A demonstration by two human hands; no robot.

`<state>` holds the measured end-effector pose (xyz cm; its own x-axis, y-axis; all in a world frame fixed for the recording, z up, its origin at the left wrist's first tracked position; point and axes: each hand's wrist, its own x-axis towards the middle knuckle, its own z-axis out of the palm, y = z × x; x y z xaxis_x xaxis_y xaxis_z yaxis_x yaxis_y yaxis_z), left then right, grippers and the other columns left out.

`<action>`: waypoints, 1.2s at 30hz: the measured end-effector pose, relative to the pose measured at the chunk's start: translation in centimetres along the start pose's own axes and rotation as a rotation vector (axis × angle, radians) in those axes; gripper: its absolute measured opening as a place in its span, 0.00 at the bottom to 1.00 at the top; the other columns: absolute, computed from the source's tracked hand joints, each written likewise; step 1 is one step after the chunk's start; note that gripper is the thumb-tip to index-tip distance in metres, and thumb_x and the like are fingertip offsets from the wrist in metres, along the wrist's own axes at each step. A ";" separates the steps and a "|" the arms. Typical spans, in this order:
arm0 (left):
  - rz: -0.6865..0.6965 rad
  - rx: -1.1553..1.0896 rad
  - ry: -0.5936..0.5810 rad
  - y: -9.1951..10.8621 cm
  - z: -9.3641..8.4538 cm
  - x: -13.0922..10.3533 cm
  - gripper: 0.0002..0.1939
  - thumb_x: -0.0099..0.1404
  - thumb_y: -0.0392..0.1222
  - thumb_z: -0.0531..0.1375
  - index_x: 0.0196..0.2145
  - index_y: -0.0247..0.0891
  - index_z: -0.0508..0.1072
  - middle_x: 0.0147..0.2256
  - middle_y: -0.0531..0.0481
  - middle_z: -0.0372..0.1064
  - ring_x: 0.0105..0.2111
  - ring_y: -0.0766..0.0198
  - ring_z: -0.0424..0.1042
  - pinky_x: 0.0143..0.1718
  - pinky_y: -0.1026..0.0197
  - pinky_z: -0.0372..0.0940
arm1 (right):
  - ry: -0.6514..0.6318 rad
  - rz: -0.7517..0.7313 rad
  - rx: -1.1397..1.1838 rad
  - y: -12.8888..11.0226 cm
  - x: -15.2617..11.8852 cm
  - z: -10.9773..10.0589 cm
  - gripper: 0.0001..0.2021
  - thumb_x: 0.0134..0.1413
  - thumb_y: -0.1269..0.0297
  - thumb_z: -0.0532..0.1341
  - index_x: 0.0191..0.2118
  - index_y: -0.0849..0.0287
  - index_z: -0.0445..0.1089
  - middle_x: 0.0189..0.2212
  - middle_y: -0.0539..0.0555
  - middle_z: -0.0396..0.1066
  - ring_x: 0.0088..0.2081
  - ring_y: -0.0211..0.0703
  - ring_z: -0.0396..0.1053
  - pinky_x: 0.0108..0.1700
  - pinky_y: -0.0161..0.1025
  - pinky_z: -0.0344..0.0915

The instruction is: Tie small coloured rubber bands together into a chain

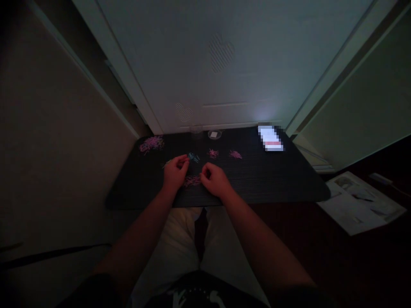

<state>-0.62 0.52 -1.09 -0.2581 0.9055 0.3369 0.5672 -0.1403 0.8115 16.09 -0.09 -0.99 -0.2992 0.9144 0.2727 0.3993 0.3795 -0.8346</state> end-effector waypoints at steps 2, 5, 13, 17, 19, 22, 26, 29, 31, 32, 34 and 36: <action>0.010 -0.050 -0.058 -0.1 -0.1 -0.1 0.16 0.59 0.37 0.58 0.46 0.36 0.70 0.41 0.45 0.74 0.29 0.67 0.71 0.35 0.62 0.67 | -0.007 0.014 0.020 0.1 0.0 0.0 0.05 0.47 0.66 0.57 0.24 0.58 0.59 0.21 0.47 0.60 0.23 0.35 0.58 0.26 0.33 0.54; 0.037 -0.082 -0.067 -0.4 -0.4 -0.3 0.16 0.59 0.36 0.57 0.47 0.37 0.69 0.44 0.46 0.72 0.28 0.69 0.70 0.32 0.64 0.66 | -0.009 0.008 0.012 0.0 0.0 -0.1 0.05 0.47 0.67 0.57 0.25 0.58 0.59 0.21 0.47 0.60 0.24 0.35 0.58 0.27 0.33 0.54; -0.028 -0.112 0.036 -0.9 -1.1 -0.4 0.07 0.61 0.39 0.55 0.37 0.36 0.70 0.33 0.49 0.71 0.31 0.66 0.69 0.33 0.64 0.64 | 0.050 -0.019 -0.094 0.0 0.0 0.0 0.02 0.47 0.69 0.56 0.27 0.58 0.62 0.23 0.49 0.62 0.25 0.37 0.59 0.28 0.34 0.56; -0.010 -0.042 -0.128 -0.6 -1.1 -0.5 0.08 0.60 0.35 0.52 0.33 0.37 0.71 0.29 0.52 0.72 0.31 0.65 0.70 0.34 0.63 0.63 | 0.102 -0.083 -0.273 0.4 0.2 0.3 0.09 0.43 0.75 0.55 0.33 0.59 0.67 0.29 0.53 0.66 0.32 0.42 0.63 0.36 0.38 0.60; 0.010 -0.013 -0.189 -0.5 -1.0 -0.6 0.09 0.61 0.34 0.51 0.33 0.37 0.71 0.30 0.52 0.72 0.31 0.65 0.71 0.34 0.62 0.63 | 0.045 -0.109 -0.353 0.5 0.3 0.4 0.11 0.43 0.75 0.56 0.34 0.59 0.70 0.30 0.54 0.67 0.35 0.44 0.63 0.40 0.41 0.60; 0.021 0.010 -0.228 -0.5 -1.0 -0.7 0.09 0.61 0.35 0.51 0.34 0.37 0.71 0.30 0.52 0.73 0.32 0.64 0.71 0.34 0.62 0.63 | -0.025 -0.118 -0.405 0.5 0.4 0.4 0.08 0.44 0.73 0.58 0.33 0.59 0.72 0.31 0.55 0.68 0.37 0.45 0.63 0.42 0.42 0.59; 0.027 0.000 -0.243 -0.4 -1.0 -0.7 0.09 0.61 0.35 0.51 0.34 0.38 0.71 0.30 0.52 0.73 0.31 0.65 0.71 0.34 0.63 0.63 | -0.049 -0.109 -0.412 0.4 0.4 0.3 0.05 0.46 0.70 0.58 0.29 0.58 0.71 0.30 0.54 0.68 0.36 0.44 0.63 0.42 0.42 0.59; 0.038 0.004 -0.263 -0.3 -1.1 -0.7 0.09 0.62 0.36 0.51 0.33 0.38 0.71 0.30 0.52 0.73 0.31 0.65 0.71 0.34 0.63 0.62 | -0.059 -0.122 -0.411 0.4 0.4 0.2 0.04 0.48 0.70 0.58 0.28 0.58 0.71 0.30 0.54 0.68 0.36 0.44 0.63 0.41 0.41 0.59; 0.036 0.012 -0.272 -0.2 -1.1 -0.7 0.09 0.61 0.35 0.51 0.33 0.38 0.71 0.30 0.52 0.73 0.32 0.65 0.71 0.34 0.63 0.63 | -0.052 -0.120 -0.397 0.5 0.4 0.2 0.04 0.49 0.69 0.58 0.28 0.58 0.70 0.30 0.54 0.68 0.35 0.44 0.64 0.40 0.41 0.59; 0.037 0.016 -0.275 -0.1 -1.1 -0.7 0.09 0.61 0.35 0.51 0.33 0.38 0.71 0.31 0.52 0.73 0.32 0.65 0.71 0.34 0.63 0.63 | -0.044 -0.113 -0.385 0.5 0.4 0.2 0.04 0.49 0.69 0.57 0.28 0.59 0.70 0.30 0.54 0.68 0.35 0.43 0.64 0.40 0.40 0.59; 0.047 0.022 -0.285 -0.2 -1.0 -0.8 0.09 0.61 0.35 0.51 0.33 0.38 0.72 0.31 0.52 0.73 0.32 0.65 0.71 0.35 0.63 0.63 | -0.026 -0.093 -0.353 0.6 0.4 0.2 0.04 0.50 0.69 0.57 0.29 0.59 0.69 0.29 0.53 0.68 0.33 0.42 0.64 0.38 0.39 0.59; 0.062 0.023 -0.300 -0.3 -0.9 -0.8 0.09 0.60 0.35 0.52 0.34 0.38 0.72 0.31 0.52 0.74 0.32 0.65 0.71 0.34 0.63 0.63 | -0.013 -0.077 -0.311 0.6 0.3 0.2 0.04 0.50 0.69 0.57 0.30 0.59 0.70 0.28 0.53 0.68 0.32 0.41 0.64 0.37 0.38 0.59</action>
<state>-1.30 -0.59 -1.14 0.0181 0.9739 0.2262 0.5932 -0.1926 0.7817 16.07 0.40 -1.49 -0.3491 0.8802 0.3217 0.6205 0.4743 -0.6245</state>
